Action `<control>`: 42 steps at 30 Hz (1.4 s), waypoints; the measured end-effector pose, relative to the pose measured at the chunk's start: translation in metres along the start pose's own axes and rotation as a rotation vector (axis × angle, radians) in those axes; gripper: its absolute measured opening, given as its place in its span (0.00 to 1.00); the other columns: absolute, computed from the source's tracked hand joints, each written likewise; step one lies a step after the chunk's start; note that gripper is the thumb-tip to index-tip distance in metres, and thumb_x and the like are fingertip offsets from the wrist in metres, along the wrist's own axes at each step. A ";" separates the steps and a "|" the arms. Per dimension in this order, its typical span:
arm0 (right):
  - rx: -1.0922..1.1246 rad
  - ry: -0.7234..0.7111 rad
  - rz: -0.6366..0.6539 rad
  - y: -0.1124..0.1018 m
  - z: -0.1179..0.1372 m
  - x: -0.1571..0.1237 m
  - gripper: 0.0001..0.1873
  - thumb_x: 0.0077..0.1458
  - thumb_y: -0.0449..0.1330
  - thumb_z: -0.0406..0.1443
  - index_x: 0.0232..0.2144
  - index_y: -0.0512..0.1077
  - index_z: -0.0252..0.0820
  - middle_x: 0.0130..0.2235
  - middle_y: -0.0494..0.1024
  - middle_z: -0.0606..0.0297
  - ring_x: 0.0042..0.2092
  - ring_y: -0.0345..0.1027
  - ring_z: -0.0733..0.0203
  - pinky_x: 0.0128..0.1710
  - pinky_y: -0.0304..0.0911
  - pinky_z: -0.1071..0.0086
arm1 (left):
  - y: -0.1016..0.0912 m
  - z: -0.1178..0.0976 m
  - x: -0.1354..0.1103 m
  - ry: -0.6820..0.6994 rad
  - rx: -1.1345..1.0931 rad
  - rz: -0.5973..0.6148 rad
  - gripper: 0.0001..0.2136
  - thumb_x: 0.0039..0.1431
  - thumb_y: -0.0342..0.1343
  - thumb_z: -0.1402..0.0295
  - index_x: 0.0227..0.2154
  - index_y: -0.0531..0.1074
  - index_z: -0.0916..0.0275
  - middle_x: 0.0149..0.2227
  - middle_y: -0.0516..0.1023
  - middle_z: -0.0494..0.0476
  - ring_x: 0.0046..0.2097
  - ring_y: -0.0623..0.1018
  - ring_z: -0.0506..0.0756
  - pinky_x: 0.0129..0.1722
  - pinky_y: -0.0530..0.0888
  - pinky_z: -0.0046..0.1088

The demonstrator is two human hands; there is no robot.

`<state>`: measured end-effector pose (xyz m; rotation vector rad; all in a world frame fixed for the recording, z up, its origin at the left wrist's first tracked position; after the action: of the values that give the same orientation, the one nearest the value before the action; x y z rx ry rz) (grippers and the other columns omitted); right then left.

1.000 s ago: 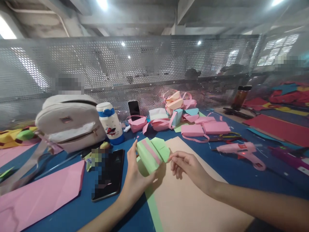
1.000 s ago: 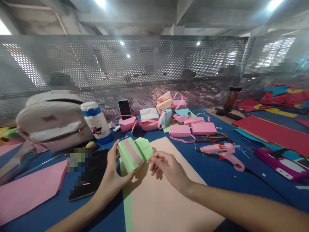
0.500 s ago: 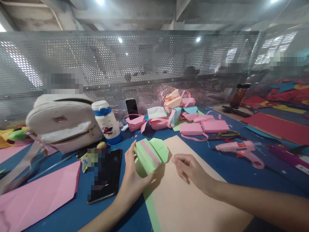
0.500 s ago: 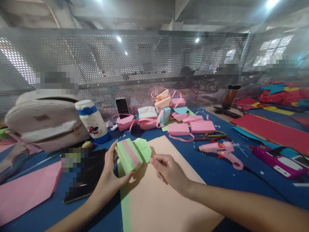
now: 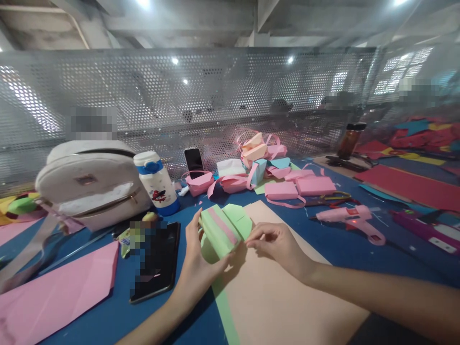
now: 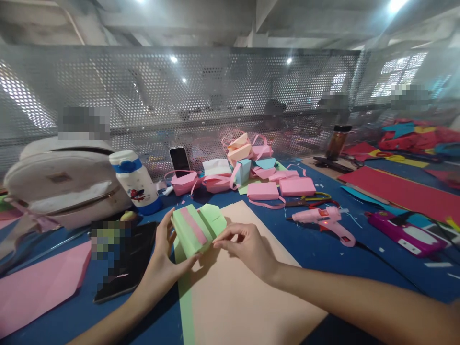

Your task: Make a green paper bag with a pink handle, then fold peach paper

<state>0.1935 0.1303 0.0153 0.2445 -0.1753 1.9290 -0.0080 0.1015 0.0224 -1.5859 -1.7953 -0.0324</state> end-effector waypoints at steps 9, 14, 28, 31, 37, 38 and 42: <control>-0.332 -0.471 0.020 0.006 0.033 0.000 0.06 0.59 0.67 0.41 0.34 0.83 0.47 0.32 0.81 0.63 0.36 0.70 0.59 0.37 0.65 0.66 | 0.007 0.000 -0.001 -0.050 -0.156 0.056 0.44 0.54 0.67 0.61 0.66 0.45 0.51 0.67 0.52 0.63 0.69 0.57 0.65 0.67 0.59 0.49; -0.461 -0.567 0.021 0.006 0.039 -0.001 0.07 0.60 0.66 0.41 0.36 0.82 0.47 0.33 0.81 0.64 0.37 0.68 0.57 0.39 0.63 0.63 | 0.016 -0.002 -0.005 -0.134 -0.248 0.020 0.41 0.54 0.65 0.57 0.65 0.48 0.54 0.64 0.58 0.65 0.67 0.60 0.66 0.66 0.61 0.50; -0.631 -0.643 0.002 0.006 0.045 -0.001 0.10 0.67 0.58 0.39 0.33 0.74 0.44 0.35 0.77 0.63 0.41 0.64 0.56 0.42 0.59 0.63 | 0.028 0.005 -0.007 -0.260 -0.369 -0.011 0.39 0.53 0.66 0.54 0.62 0.51 0.56 0.62 0.61 0.69 0.62 0.69 0.69 0.60 0.68 0.51; -0.684 -0.650 0.024 0.007 0.043 -0.001 0.11 0.70 0.53 0.39 0.34 0.70 0.43 0.36 0.74 0.62 0.42 0.64 0.55 0.42 0.59 0.63 | 0.029 0.002 -0.008 -0.262 -0.374 -0.023 0.39 0.54 0.65 0.54 0.62 0.50 0.57 0.62 0.61 0.69 0.63 0.67 0.68 0.61 0.67 0.51; -0.503 -0.534 -0.012 -0.002 0.037 0.000 0.10 0.71 0.49 0.40 0.37 0.66 0.45 0.39 0.72 0.61 0.42 0.66 0.56 0.42 0.61 0.64 | 0.025 0.006 -0.007 -0.271 -0.370 -0.031 0.40 0.53 0.66 0.54 0.62 0.50 0.56 0.63 0.61 0.69 0.64 0.66 0.69 0.61 0.67 0.51; -0.434 -0.507 -0.021 -0.004 0.037 0.000 0.10 0.72 0.49 0.40 0.38 0.66 0.45 0.39 0.73 0.62 0.41 0.67 0.58 0.41 0.62 0.64 | 0.024 0.008 -0.007 -0.273 -0.370 -0.027 0.40 0.52 0.66 0.54 0.62 0.50 0.56 0.63 0.61 0.70 0.64 0.66 0.69 0.61 0.68 0.51; -0.245 -0.426 -0.031 -0.008 0.035 -0.006 0.10 0.69 0.53 0.41 0.36 0.69 0.45 0.35 0.76 0.65 0.37 0.72 0.60 0.37 0.65 0.67 | 0.022 0.010 -0.007 -0.267 -0.379 -0.017 0.40 0.53 0.65 0.54 0.62 0.49 0.57 0.64 0.59 0.71 0.64 0.67 0.69 0.61 0.68 0.51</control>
<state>0.2059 0.1196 0.0474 0.4880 -0.6807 1.7833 0.0062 0.1053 0.0021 -1.9123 -2.1020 -0.1870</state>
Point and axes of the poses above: each hand's wrist, its own x-axis towards the middle knuckle, its own y-axis out of the palm, z = x × y, the point moved 5 cm from there along x, towards the middle knuckle
